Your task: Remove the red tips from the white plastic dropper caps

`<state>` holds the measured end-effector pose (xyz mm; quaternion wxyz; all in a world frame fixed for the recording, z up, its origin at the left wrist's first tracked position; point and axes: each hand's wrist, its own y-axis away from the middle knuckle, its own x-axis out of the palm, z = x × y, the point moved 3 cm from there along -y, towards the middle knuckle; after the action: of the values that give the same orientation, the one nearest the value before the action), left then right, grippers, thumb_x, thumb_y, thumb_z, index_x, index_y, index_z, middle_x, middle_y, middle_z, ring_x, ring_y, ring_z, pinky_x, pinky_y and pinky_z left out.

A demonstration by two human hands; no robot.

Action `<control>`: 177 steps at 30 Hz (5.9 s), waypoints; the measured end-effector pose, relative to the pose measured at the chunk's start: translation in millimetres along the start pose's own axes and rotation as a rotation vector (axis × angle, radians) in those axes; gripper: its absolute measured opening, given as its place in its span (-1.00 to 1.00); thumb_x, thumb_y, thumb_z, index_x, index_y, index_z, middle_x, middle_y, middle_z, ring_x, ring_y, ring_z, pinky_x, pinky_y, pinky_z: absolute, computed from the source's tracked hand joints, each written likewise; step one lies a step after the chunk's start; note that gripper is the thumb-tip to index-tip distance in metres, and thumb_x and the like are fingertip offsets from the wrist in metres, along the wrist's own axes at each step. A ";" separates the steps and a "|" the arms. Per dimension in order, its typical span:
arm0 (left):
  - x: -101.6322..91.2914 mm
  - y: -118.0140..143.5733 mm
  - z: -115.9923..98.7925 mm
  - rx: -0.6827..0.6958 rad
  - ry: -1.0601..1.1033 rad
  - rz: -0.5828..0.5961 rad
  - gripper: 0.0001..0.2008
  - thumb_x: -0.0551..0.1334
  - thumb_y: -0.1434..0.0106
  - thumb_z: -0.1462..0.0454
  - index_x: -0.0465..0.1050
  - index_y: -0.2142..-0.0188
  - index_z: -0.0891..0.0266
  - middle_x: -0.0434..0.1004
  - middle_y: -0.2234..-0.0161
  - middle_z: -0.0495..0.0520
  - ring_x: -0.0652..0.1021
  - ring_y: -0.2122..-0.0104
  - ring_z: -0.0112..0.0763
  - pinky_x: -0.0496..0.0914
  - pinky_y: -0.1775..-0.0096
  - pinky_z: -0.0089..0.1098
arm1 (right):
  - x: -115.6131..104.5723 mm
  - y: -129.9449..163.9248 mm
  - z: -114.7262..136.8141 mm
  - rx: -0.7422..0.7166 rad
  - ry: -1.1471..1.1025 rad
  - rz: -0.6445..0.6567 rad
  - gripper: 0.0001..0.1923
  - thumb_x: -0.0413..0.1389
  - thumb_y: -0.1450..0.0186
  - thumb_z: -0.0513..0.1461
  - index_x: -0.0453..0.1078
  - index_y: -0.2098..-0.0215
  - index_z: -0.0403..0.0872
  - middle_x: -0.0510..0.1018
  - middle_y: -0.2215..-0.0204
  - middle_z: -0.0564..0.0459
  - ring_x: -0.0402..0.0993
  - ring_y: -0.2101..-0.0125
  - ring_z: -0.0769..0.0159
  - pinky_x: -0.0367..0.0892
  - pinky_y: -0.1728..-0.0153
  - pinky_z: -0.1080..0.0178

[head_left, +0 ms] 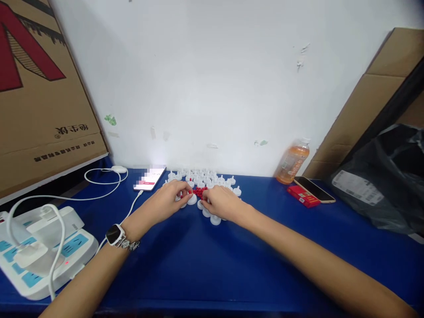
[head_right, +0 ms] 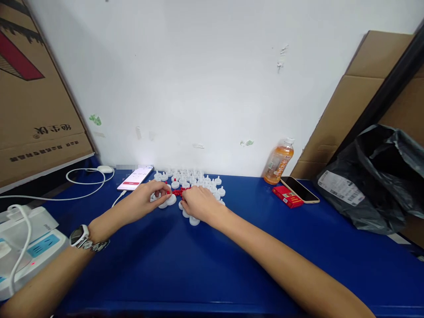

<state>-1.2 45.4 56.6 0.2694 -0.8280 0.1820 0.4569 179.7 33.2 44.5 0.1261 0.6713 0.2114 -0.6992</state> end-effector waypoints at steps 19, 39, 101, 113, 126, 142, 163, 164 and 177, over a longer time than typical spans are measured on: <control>-13.5 -69.1 1.7 0.010 -0.026 -0.110 -0.71 0.13 -0.32 0.08 0.52 0.18 0.18 0.57 0.28 0.05 0.51 0.32 -0.34 0.38 0.27 -0.35 | -42.5 -30.4 -91.5 -0.005 -0.518 -0.256 -0.80 0.08 -0.34 -0.17 0.47 0.28 -0.13 0.56 0.54 0.07 0.41 0.55 0.41 0.19 0.47 0.37; 82.0 -233.9 9.5 -0.014 -0.217 0.235 -0.84 0.22 -0.06 0.39 0.59 0.38 0.27 0.61 0.46 0.10 0.56 0.44 -0.34 0.38 0.37 -0.45 | 14.0 -88.4 -194.5 -0.324 -0.139 -0.044 -0.83 0.05 -0.33 -0.29 0.49 0.21 -0.14 0.57 0.30 -0.03 0.43 0.33 0.34 0.23 0.23 0.33; 52.0 -11.3 -55.1 0.230 0.047 -0.171 -0.74 0.08 -0.40 0.10 0.40 0.08 0.18 0.41 0.17 0.10 0.45 0.14 -0.27 0.36 0.08 -0.25 | 13.1 75.1 -63.0 0.134 -0.524 -0.363 -0.89 0.12 -0.31 -0.21 0.50 0.30 -0.04 0.56 0.43 0.07 0.40 0.33 0.28 0.19 0.24 0.22; 45.4 21.0 -17.4 0.062 0.159 -0.042 -0.68 -0.06 -0.46 0.06 0.28 0.02 0.18 0.45 0.21 0.09 0.48 0.25 -0.28 0.37 0.16 -0.25 | -8.5 12.1 -19.4 0.013 -0.722 -0.326 -0.69 0.03 -0.37 -0.08 0.51 0.32 -0.08 0.60 0.40 0.05 0.43 0.38 0.33 0.22 0.30 0.27; 60.6 31.5 -2.9 -0.012 0.095 0.014 -0.76 -0.07 -0.44 0.11 0.19 0.28 0.17 0.39 0.30 0.06 0.45 0.28 -0.26 0.31 0.26 -0.28 | 18.5 -35.7 -6.2 -0.054 0.046 -0.075 -0.87 0.14 -0.26 -0.22 0.52 0.32 -0.08 0.56 0.25 -0.12 0.31 0.11 0.04 -0.02 0.06 0.05; 63.3 31.3 -2.0 0.033 0.056 -0.031 -0.75 -0.08 -0.45 0.13 0.21 0.30 0.17 0.41 0.30 0.06 0.44 0.32 -0.28 0.31 0.26 -0.29 | 25.4 -32.4 -14.9 -0.024 0.023 -0.113 -0.85 0.11 -0.32 -0.20 0.51 0.30 -0.07 0.56 0.28 -0.09 0.31 0.14 0.09 0.01 0.08 0.06; 63.7 30.9 3.0 -0.012 0.117 -0.027 -0.73 -0.08 -0.45 0.09 0.21 0.28 0.17 0.39 0.33 0.02 0.42 0.36 -0.34 0.30 0.29 -0.33 | 26.8 -41.7 -17.1 -0.069 0.037 -0.115 -0.83 0.14 -0.27 -0.16 0.49 0.30 -0.10 0.58 0.26 -0.12 0.34 0.12 0.05 0.00 0.01 0.02; 63.6 30.9 2.9 -0.012 0.117 -0.024 -0.73 -0.08 -0.45 0.09 0.22 0.28 0.17 0.39 0.33 0.02 0.41 0.36 -0.34 0.30 0.29 -0.33 | 27.5 -42.6 -16.8 -0.072 0.035 -0.114 -0.82 0.13 -0.27 -0.16 0.49 0.30 -0.10 0.58 0.25 -0.12 0.34 0.12 0.05 0.00 0.02 0.02; 60.0 31.9 -0.8 -0.016 0.178 -0.028 -0.72 -0.07 -0.45 0.07 0.25 0.23 0.17 0.43 0.29 0.03 0.45 0.33 -0.34 0.33 0.27 -0.33 | 10.4 -12.0 -21.4 0.028 -0.819 -0.409 -0.83 0.12 -0.28 -0.16 0.48 0.32 -0.10 0.59 0.43 0.05 0.45 0.42 0.33 0.29 0.35 0.28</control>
<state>12.8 16.4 -3.2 0.2520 -0.8699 0.1902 0.3790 192.5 54.8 35.5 0.0493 0.2858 0.2629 -0.9202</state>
